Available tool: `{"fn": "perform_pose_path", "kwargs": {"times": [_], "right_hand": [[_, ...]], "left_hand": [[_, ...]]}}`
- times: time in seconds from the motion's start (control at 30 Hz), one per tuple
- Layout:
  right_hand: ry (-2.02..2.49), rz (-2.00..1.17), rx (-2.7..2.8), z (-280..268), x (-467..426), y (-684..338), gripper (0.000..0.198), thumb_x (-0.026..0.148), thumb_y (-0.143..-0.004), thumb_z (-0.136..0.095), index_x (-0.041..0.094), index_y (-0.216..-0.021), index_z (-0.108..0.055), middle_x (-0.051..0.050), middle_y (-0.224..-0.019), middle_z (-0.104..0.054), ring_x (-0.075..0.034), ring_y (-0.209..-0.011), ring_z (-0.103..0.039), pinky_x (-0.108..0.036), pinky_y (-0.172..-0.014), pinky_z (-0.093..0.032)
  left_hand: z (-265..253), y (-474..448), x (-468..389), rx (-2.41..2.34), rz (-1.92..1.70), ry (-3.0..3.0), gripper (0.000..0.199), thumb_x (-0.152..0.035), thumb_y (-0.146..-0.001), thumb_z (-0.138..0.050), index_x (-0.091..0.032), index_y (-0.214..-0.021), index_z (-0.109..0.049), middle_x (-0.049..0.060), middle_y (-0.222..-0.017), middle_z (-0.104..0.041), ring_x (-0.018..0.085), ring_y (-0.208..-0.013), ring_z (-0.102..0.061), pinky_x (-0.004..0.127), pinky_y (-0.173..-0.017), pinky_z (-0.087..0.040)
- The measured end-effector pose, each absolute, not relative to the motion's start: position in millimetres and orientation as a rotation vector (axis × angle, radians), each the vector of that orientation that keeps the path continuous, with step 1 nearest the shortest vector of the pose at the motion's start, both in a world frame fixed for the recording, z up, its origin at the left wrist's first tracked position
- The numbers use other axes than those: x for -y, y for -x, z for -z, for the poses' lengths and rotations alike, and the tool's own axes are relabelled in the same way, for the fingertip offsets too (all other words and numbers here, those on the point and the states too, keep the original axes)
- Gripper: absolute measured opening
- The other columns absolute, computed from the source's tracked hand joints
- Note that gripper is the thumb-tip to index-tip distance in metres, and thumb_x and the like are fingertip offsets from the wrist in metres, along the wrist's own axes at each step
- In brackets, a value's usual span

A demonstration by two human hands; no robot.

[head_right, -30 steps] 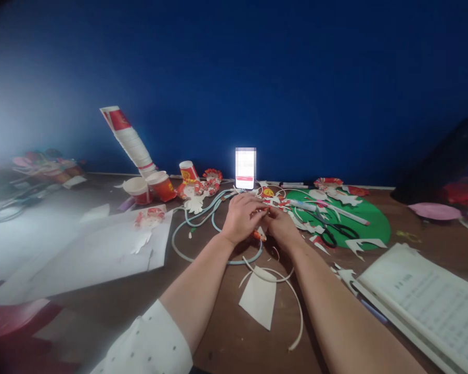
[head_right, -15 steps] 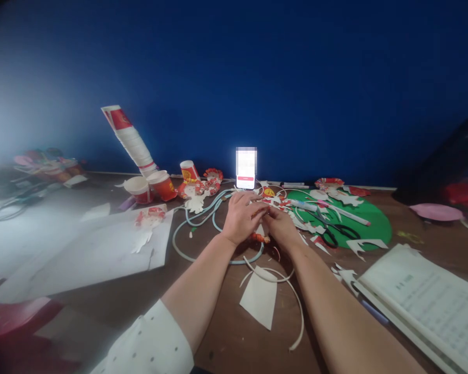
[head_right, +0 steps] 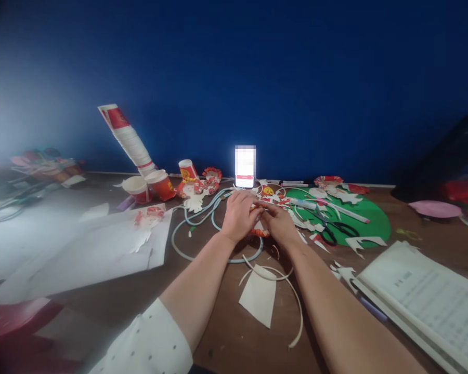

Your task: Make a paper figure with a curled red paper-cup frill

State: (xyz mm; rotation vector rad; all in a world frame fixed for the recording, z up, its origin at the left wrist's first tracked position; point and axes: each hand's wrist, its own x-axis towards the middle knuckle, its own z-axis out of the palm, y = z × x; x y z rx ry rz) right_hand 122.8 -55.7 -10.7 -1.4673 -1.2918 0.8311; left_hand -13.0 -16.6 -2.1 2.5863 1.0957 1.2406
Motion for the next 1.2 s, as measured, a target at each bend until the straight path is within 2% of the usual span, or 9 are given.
{"fn": "perform_pose_path", "kwargs": {"times": [0.27, 0.57, 0.7, 0.8, 0.9, 1.1, 1.2], "right_hand": [[1.412, -0.953, 1.253, 8.7, 59.2, -118.0, 0.040, 0.037, -0.074, -0.061, 0.020, -0.109, -0.070, -0.002, -0.090, -0.071, -0.019, -0.082, -0.062, -0.031, -0.077, -0.046], [1.502, -0.902, 1.229, 14.9, 55.0, -121.1, 0.040, 0.035, -0.072, -0.058, 0.018, -0.106, -0.071, -0.003, -0.076, -0.069, -0.013, -0.057, -0.054, -0.026, -0.054, -0.041], [1.559, -0.894, 1.165, 13.2, 55.8, -120.3, 0.039, 0.028, -0.070, -0.055, 0.017, -0.104, -0.071, -0.001, -0.064, -0.064, -0.011, -0.048, -0.047, -0.024, -0.047, -0.038], [1.557, -0.876, 1.158, 12.7, 55.6, -120.9, 0.041, 0.024, -0.069, -0.053, 0.018, -0.106, -0.071, -0.001, -0.065, -0.064, -0.011, -0.049, -0.049, -0.024, -0.049, -0.039], [1.535, -0.868, 1.181, 13.7, 54.7, -121.4, 0.039, 0.027, -0.071, -0.054, 0.018, -0.105, -0.071, -0.002, -0.071, -0.067, -0.013, -0.055, -0.053, -0.026, -0.053, -0.042], [1.424, -0.888, 1.268, 14.1, 56.8, -118.6, 0.041, 0.040, -0.075, -0.059, 0.020, -0.109, -0.070, -0.004, -0.086, -0.070, -0.019, -0.077, -0.061, -0.032, -0.072, -0.046], [1.390, -0.955, 1.269, 12.4, 57.8, -117.2, 0.040, 0.040, -0.075, -0.059, 0.020, -0.108, -0.070, -0.003, -0.087, -0.071, -0.020, -0.080, -0.062, -0.034, -0.077, -0.046]], "left_hand": [[1.8, 11.3, 17.8, -1.193, -1.153, -2.563, 0.016, -0.033, -0.084, -0.058, -0.018, -0.083, -0.060, 0.007, -0.094, -0.062, 0.024, -0.100, -0.051, 0.039, -0.092, -0.038], [0.8, 11.9, 15.6, -1.142, -1.116, -2.467, 0.019, -0.037, -0.082, -0.061, -0.018, -0.084, -0.065, 0.006, -0.092, -0.065, 0.023, -0.098, -0.054, 0.037, -0.090, -0.040], [0.1, 12.6, 15.5, -1.090, -1.112, -2.470, 0.018, -0.037, -0.081, -0.062, -0.020, -0.086, -0.066, 0.005, -0.093, -0.066, 0.022, -0.098, -0.055, 0.036, -0.092, -0.040], [0.5, 12.5, 15.9, -1.055, -1.135, -2.473, 0.020, -0.038, -0.080, -0.063, -0.020, -0.088, -0.067, 0.004, -0.094, -0.067, 0.021, -0.099, -0.055, 0.035, -0.093, -0.039], [1.0, 12.1, 16.4, -1.060, -1.151, -2.468, 0.017, -0.035, -0.079, -0.065, -0.021, -0.088, -0.067, 0.004, -0.095, -0.067, 0.021, -0.100, -0.055, 0.035, -0.094, -0.039], [1.1, 13.2, 14.7, -1.182, -1.124, -2.421, 0.012, -0.028, -0.080, -0.063, -0.020, -0.087, -0.067, 0.005, -0.094, -0.067, 0.022, -0.099, -0.055, 0.035, -0.093, -0.040], [1.4, 14.1, 13.7, -1.247, -1.111, -2.398, 0.013, -0.030, -0.081, -0.062, -0.020, -0.088, -0.067, 0.005, -0.096, -0.067, 0.023, -0.101, -0.054, 0.036, -0.093, -0.039]]}}
